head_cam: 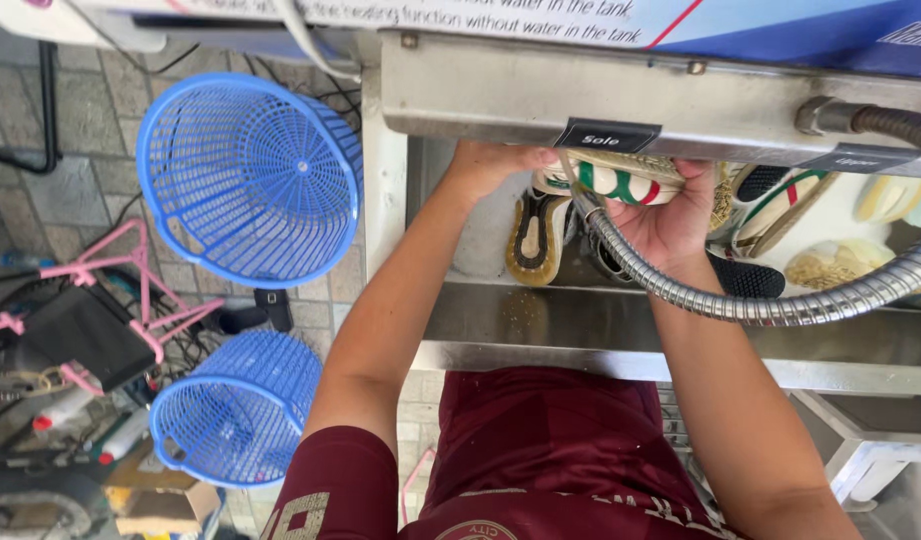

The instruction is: The person cleans various shoes using a dedicated shoe-washing station, applying water and cleaning solution, and scrubbing the soles and uppers under a faucet.

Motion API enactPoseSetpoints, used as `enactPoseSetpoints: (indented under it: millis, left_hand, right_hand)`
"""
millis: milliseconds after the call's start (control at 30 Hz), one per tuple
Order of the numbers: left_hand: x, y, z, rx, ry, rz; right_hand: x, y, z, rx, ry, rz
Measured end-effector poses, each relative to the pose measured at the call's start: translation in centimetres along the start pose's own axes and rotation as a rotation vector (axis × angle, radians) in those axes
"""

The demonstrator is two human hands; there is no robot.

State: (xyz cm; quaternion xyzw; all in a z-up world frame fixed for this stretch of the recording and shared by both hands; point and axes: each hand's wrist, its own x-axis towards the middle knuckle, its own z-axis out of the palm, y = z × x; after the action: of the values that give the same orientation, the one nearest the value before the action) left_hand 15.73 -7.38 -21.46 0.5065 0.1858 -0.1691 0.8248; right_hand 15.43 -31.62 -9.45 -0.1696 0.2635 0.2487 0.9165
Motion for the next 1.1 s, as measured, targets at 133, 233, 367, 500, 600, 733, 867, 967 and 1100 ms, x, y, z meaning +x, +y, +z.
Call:
enactPoseSetpoints:
  millis: [133,233,367,500,600,733,867,967,1100]
  left_hand:
    - [4.8,-3.5,-2.4,0.403,-0.09,0.314]
    - [7.2,-5.8,-3.2,0.523,-0.094,0.31]
    - [8.5,-6.9,-3.1,0.435,-0.106,0.27]
    - [7.4,-7.0,-3.4,0.367,-0.114,0.248]
    - [7.1,-5.7,-3.4,0.255,-0.142,0.235]
    - [5.8,-3.4,-2.1,-0.199,-0.293,0.111]
    - [2.7,-0.4,-2.0,0.318,-0.352,0.184]
    - [3.4,-1.9,-2.5,0.233,-0.374,0.192]
    - [6.4,-5.8,-3.9,0.294,-0.255,0.177]
  right_hand:
    - [2.2,0.6,1.1,0.011,0.181,-0.087]
    - [3.5,0.0,0.6,0.038,0.19,-0.117]
    - [4.0,-0.5,-1.1,0.078,0.125,-0.098]
    - [4.5,-0.2,-1.7,0.123,0.203,-0.098]
    - [4.5,0.0,-1.3,0.151,0.173,-0.075]
    - [4.0,0.4,-2.0,0.178,0.146,-0.063]
    - [3.1,1.2,-1.8,0.094,0.109,-0.056]
    - [3.1,1.7,-2.3,-0.015,0.056,-0.087]
    - [4.2,1.8,-1.9,-0.016,0.087,-0.065]
